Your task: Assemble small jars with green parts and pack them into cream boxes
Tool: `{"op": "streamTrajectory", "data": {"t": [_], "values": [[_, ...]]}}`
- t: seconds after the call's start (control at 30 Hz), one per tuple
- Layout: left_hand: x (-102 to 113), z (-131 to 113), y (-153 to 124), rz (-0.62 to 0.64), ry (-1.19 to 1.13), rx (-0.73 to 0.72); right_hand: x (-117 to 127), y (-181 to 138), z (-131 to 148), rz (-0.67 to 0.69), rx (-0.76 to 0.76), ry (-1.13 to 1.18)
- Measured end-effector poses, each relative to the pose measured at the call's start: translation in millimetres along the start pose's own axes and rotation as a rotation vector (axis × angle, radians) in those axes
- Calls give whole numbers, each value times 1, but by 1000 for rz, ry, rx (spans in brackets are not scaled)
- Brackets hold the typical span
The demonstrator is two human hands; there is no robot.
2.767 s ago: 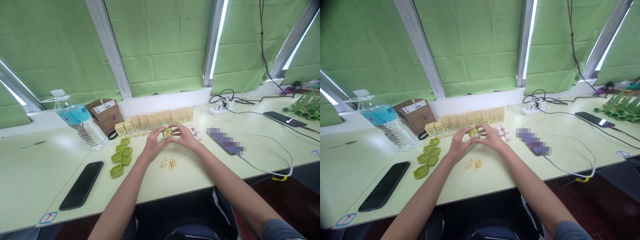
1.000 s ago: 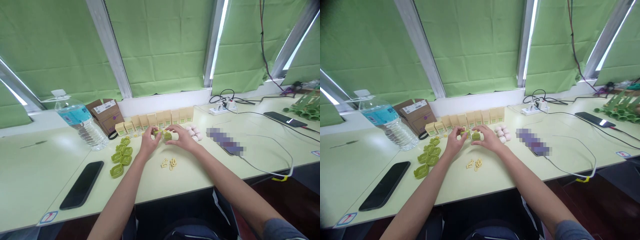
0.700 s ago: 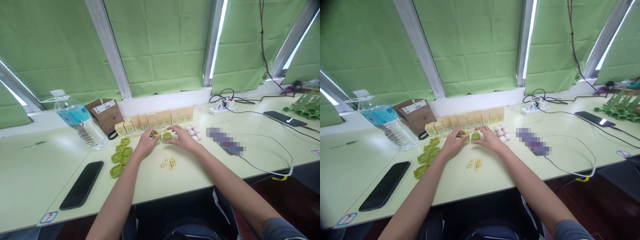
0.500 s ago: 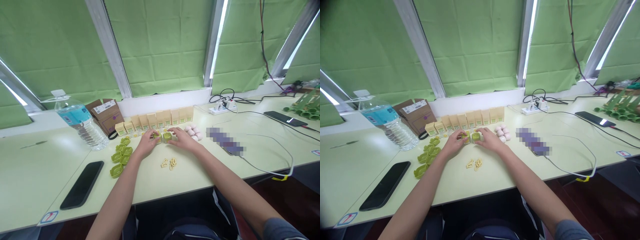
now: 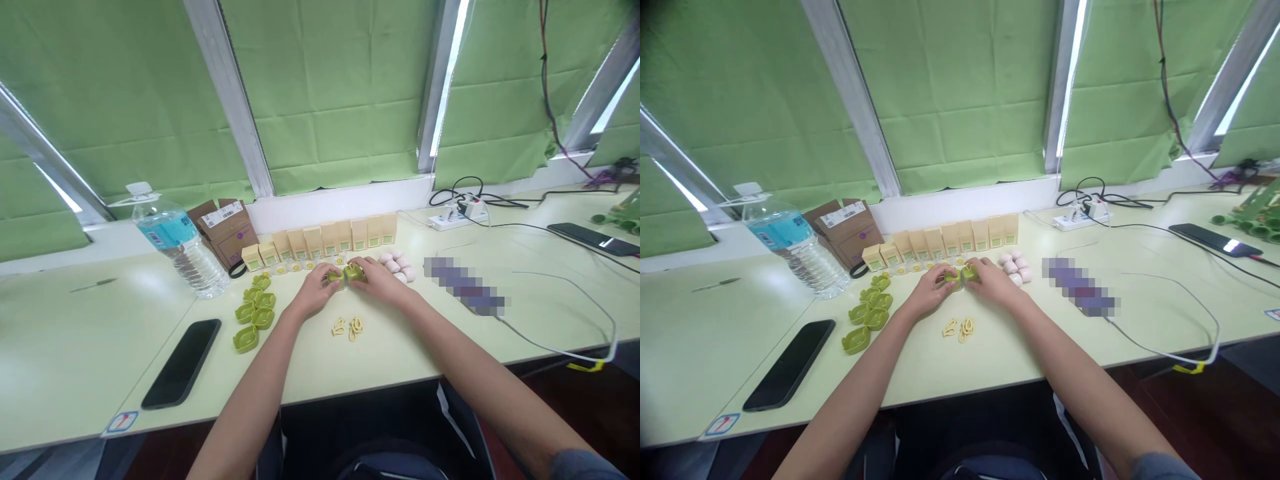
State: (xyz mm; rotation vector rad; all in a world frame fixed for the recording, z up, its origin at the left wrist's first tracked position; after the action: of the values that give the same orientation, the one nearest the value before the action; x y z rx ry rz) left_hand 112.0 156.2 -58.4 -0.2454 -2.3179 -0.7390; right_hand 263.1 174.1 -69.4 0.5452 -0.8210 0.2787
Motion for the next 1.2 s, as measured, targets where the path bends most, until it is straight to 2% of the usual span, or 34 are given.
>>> {"op": "streamTrajectory", "data": {"t": [0.17, 0.27, 0.47, 0.6, 0.7, 0.77, 0.9, 1.07, 1.2], "values": [[4, -9, 0, -28, 78, -14, -1, 0, -3, -14, -13, -4], [15, -11, 1, -114, 91, -22, 0, 0, -4, -36, -35, 11], [64, 5, 8, -498, 84, 113, 7, 1, 2, -71, -27, 88], [98, 23, 24, -594, 141, 224, 10, 0, 7, -74, -13, 126], [131, 31, 36, -650, 336, 232, 11, 1, 11, -74, 9, 148], [149, 40, 45, -646, 468, 253, 11, 1, 12, -71, 17, 155], [167, 71, 62, -502, 612, 346, 12, 1, 14, -68, 9, 147], [166, 110, 68, -324, 643, 527, 17, 0, 16, -78, -4, 151], [168, 116, 63, -362, 618, 564, 17, 0, 16, -77, 1, 144]]}}
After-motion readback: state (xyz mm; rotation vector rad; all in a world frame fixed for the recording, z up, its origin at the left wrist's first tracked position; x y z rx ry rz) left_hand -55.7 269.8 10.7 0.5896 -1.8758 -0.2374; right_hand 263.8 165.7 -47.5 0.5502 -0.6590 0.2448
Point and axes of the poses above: each hand's wrist, its own y-axis towards the middle knuckle, its own x-axis out of the back of the hand, z = x × y, the point moved 9 cm from there along y, towards the middle knuckle, and after that the axes turned 5 degrees about y, right-handed, at the moved point
